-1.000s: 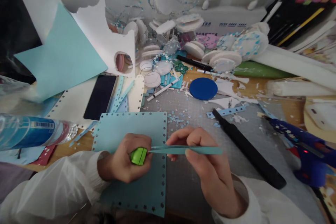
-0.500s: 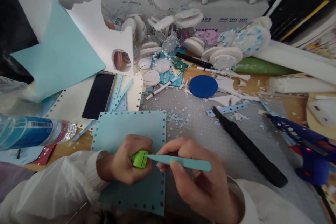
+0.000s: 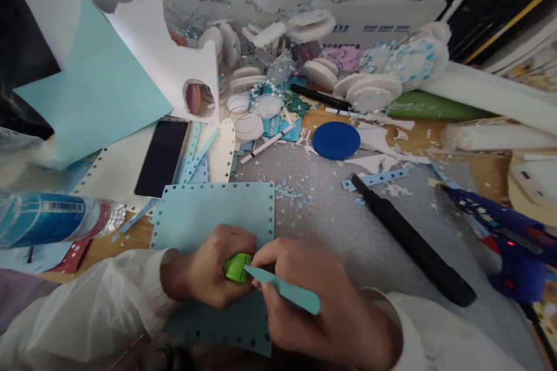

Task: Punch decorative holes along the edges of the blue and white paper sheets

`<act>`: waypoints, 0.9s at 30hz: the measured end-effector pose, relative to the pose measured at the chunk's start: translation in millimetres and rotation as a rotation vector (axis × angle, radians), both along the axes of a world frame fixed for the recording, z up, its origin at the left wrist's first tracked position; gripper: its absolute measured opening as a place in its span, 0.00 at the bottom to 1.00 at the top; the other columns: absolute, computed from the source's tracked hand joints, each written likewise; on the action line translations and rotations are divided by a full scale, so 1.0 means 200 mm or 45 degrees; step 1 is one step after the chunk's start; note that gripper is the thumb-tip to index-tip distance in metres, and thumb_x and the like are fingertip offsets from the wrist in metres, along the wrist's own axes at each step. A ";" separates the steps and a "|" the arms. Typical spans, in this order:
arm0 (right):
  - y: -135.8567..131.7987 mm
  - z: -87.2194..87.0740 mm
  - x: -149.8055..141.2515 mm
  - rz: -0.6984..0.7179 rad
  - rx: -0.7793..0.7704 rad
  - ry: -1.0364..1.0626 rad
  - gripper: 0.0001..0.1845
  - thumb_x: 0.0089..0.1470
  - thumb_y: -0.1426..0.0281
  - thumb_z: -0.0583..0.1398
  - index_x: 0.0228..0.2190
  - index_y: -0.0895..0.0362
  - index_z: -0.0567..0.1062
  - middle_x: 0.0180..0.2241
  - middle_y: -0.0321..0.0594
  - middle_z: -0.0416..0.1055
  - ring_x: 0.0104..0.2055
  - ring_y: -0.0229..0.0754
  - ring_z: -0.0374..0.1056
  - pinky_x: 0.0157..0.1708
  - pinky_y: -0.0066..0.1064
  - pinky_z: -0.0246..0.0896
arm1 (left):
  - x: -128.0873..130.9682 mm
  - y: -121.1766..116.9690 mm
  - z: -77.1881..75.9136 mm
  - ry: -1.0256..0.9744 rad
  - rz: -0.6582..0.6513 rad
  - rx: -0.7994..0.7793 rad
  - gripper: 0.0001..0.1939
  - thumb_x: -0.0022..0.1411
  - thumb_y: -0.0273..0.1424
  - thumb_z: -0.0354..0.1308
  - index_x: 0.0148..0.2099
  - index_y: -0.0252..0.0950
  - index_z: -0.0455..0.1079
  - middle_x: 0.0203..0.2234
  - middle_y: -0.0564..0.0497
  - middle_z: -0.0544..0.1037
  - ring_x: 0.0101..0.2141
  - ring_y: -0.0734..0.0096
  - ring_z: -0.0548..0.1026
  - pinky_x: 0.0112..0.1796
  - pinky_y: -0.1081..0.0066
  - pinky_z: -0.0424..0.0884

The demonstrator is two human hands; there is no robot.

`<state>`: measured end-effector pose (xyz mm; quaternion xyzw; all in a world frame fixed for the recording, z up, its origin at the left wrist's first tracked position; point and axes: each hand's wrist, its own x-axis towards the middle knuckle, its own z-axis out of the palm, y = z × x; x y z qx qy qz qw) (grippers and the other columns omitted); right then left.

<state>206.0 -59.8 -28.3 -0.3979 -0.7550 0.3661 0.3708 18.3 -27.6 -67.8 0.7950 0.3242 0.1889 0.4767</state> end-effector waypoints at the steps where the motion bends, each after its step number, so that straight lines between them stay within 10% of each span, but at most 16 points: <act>1: 0.00 0.00 0.00 0.035 -0.018 0.010 0.09 0.54 0.78 0.54 0.34 0.54 0.71 0.32 0.38 0.76 0.30 0.37 0.74 0.28 0.25 0.68 | 0.00 0.00 0.01 -0.003 0.006 -0.028 0.16 0.52 0.36 0.55 0.20 0.37 0.53 0.14 0.56 0.61 0.18 0.78 0.57 0.20 0.75 0.52; 16: 0.01 -0.05 -0.01 -0.169 -0.739 0.646 0.06 0.59 0.66 0.58 0.31 0.54 0.70 0.30 0.35 0.70 0.24 0.31 0.69 0.24 0.21 0.68 | -0.02 0.06 0.10 -0.299 -0.081 -0.669 0.11 0.52 0.33 0.64 0.34 0.30 0.69 0.23 0.53 0.68 0.25 0.77 0.64 0.27 0.77 0.63; 27: -0.01 -0.06 -0.01 -0.212 -0.314 0.696 0.04 0.59 0.75 0.57 0.35 0.55 0.70 0.33 0.38 0.71 0.28 0.34 0.70 0.25 0.25 0.69 | -0.01 0.07 0.09 -0.589 0.101 -1.059 0.17 0.52 0.39 0.67 0.28 0.30 0.67 0.22 0.52 0.69 0.23 0.78 0.65 0.24 0.76 0.63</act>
